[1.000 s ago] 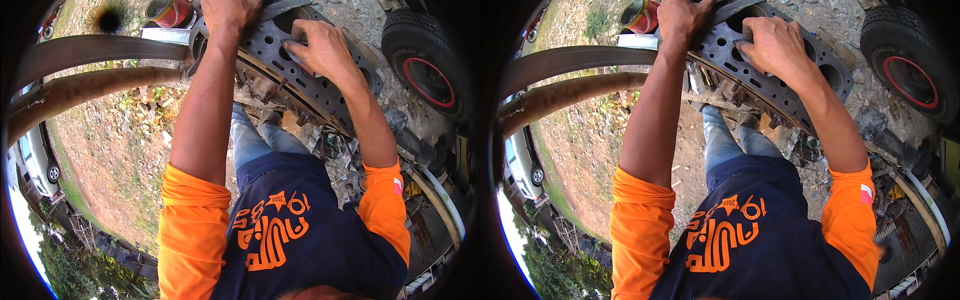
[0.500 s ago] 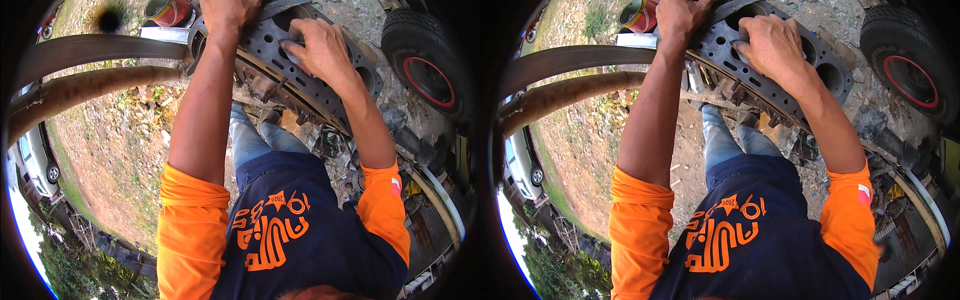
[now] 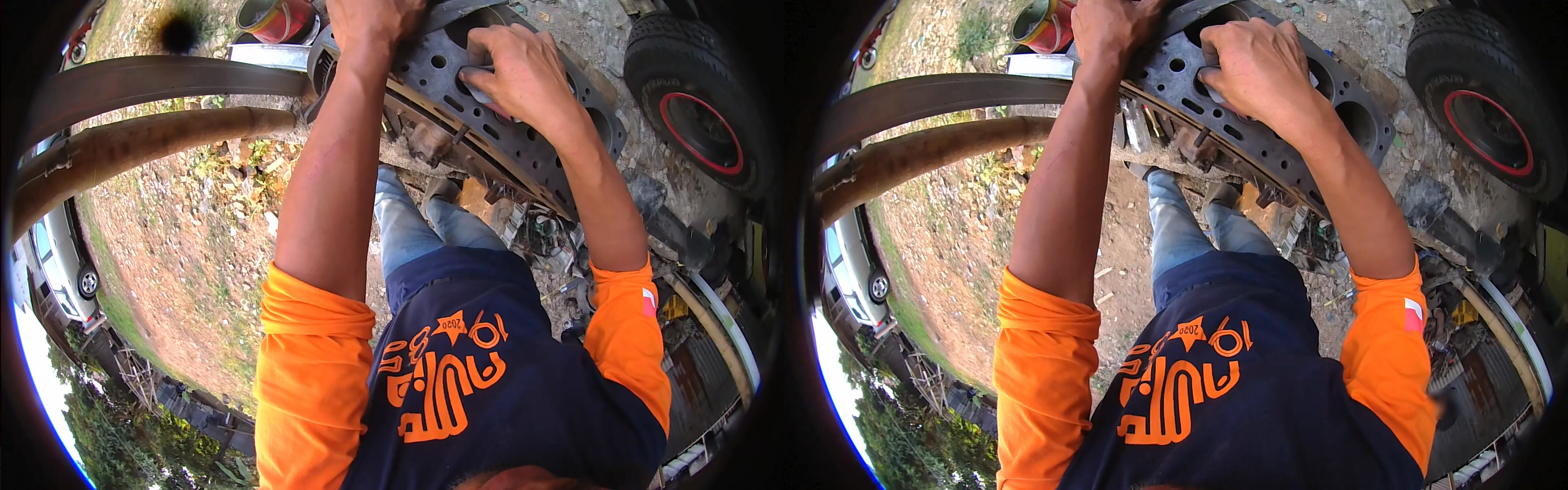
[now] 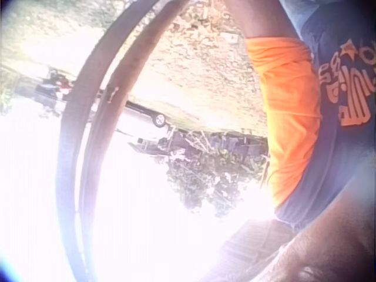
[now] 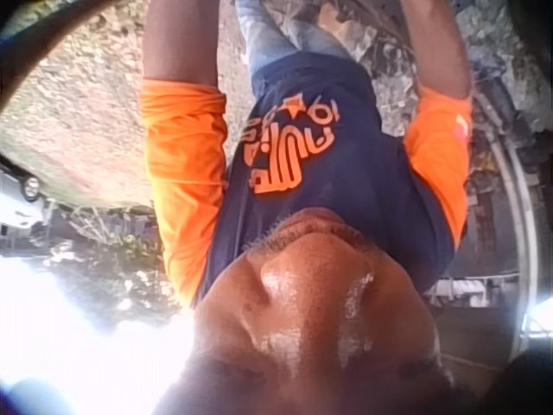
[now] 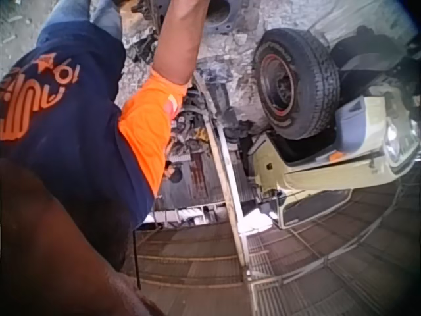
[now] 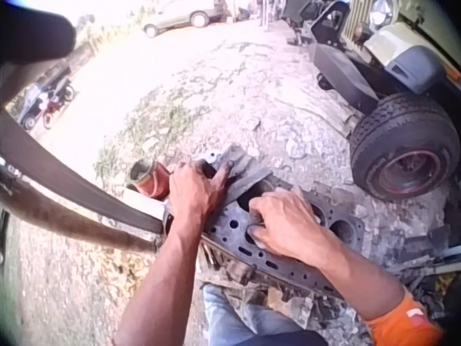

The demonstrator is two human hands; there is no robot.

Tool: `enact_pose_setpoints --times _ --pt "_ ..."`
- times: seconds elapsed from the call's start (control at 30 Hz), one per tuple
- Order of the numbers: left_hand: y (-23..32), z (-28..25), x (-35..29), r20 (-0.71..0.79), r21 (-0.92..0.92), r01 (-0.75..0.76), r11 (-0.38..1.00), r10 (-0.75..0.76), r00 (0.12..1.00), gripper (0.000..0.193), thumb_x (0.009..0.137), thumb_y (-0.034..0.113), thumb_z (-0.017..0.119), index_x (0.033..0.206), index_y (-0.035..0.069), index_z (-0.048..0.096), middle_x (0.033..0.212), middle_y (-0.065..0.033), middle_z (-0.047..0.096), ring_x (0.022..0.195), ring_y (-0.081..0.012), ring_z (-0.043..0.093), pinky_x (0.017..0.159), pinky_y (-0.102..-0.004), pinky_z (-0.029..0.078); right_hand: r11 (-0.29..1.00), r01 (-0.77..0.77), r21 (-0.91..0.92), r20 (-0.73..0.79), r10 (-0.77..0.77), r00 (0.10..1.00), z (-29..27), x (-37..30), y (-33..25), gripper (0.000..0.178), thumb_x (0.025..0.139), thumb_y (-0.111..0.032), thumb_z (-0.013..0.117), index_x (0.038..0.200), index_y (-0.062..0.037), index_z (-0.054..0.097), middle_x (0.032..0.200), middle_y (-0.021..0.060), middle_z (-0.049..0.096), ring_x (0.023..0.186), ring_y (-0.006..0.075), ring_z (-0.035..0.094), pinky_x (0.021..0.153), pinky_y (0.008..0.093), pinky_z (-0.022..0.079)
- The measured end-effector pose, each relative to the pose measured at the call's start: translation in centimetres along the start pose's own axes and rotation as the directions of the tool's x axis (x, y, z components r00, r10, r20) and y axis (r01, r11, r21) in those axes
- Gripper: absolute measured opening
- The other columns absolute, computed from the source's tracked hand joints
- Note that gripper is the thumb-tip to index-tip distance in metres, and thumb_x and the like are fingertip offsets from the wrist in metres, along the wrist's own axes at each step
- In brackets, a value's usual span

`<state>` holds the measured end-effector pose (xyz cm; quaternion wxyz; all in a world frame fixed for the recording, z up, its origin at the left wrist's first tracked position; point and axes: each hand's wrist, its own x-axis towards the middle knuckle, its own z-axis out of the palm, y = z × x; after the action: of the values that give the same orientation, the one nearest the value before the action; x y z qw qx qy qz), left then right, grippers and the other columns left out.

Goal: The person is sanding the surface of an engine block by hand using a piece of sandpaper.

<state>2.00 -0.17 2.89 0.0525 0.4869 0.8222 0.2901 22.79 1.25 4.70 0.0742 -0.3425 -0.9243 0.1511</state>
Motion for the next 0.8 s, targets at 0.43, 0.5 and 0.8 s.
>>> enact_pose_setpoints --times 0.43,0.5,0.8 --pt "0.1 -0.4 -0.3 -0.027 0.007 0.02 1.0 -0.02 0.999 0.057 0.086 0.057 0.076 0.091 0.0 0.081 0.095 -0.029 0.074 0.094 -0.0436 0.072 0.086 -0.0504 0.057 0.991 -0.128 -0.026 0.199 0.131 0.971 -1.7 1.0 -0.1 0.021 0.08 -0.025 0.079 0.092 -0.008 0.075 0.082 0.0172 0.076 0.092 0.0386 0.075 0.087 0.0504 0.055" --pt "0.3 -0.3 -0.4 -0.019 0.025 0.028 0.999 -0.027 0.999 0.057 0.087 0.057 0.076 0.09 0.0 0.081 0.095 -0.0294 0.074 0.095 -0.0435 0.072 0.087 -0.0504 0.057 0.984 -0.167 -0.062 0.285 0.178 0.942 -2.2 1.5 -0.2 0.022 0.079 -0.025 0.077 0.093 -0.0078 0.075 0.084 0.0181 0.076 0.091 0.039 0.075 0.086 0.0484 0.057" --pt "-0.2 -0.2 -0.2 -0.021 -0.002 -0.024 1.0 0.024 0.999 0.055 0.086 0.054 0.077 0.089 -0.002 0.08 0.093 -0.0288 0.074 0.098 -0.0442 0.07 0.09 -0.0508 0.056 0.969 -0.137 0.204 0.176 0.101 0.979 -2.0 0.7 2.7 0.029 0.088 -0.031 0.073 0.102 -0.0057 0.077 0.088 0.018 0.076 0.089 0.0367 0.075 0.08 0.045 0.057"
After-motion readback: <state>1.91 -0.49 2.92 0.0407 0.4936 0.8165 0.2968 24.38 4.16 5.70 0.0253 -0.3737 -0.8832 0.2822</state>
